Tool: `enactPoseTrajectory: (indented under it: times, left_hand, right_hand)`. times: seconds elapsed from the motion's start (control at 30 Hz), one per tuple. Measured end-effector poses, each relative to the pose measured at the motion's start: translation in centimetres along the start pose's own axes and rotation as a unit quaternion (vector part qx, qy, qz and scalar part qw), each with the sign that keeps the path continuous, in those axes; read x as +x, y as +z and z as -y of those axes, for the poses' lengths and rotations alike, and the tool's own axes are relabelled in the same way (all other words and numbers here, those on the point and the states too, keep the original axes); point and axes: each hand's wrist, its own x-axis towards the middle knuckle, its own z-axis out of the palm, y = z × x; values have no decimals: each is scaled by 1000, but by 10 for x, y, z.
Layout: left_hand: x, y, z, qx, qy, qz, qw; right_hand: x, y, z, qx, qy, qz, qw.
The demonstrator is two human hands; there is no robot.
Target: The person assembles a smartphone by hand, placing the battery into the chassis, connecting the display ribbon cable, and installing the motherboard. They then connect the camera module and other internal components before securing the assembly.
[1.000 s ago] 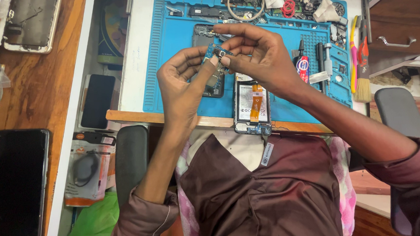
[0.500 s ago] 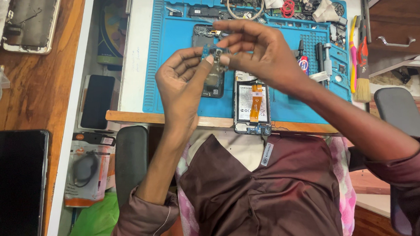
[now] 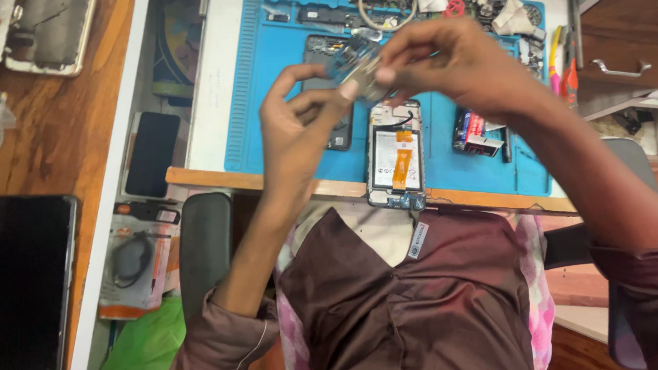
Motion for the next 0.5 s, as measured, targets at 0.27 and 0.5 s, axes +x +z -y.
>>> enactPoseTrajectory:
  times: [0.27, 0.5]
  left_hand:
    - [-15, 12, 12, 412, 29, 76, 907]
    - [-29, 20, 17, 361, -17, 112, 926]
  right_hand:
    - [-30, -13, -15, -142, 61, -134, 979]
    - [-27, 0, -18, -147, 68, -104, 981]
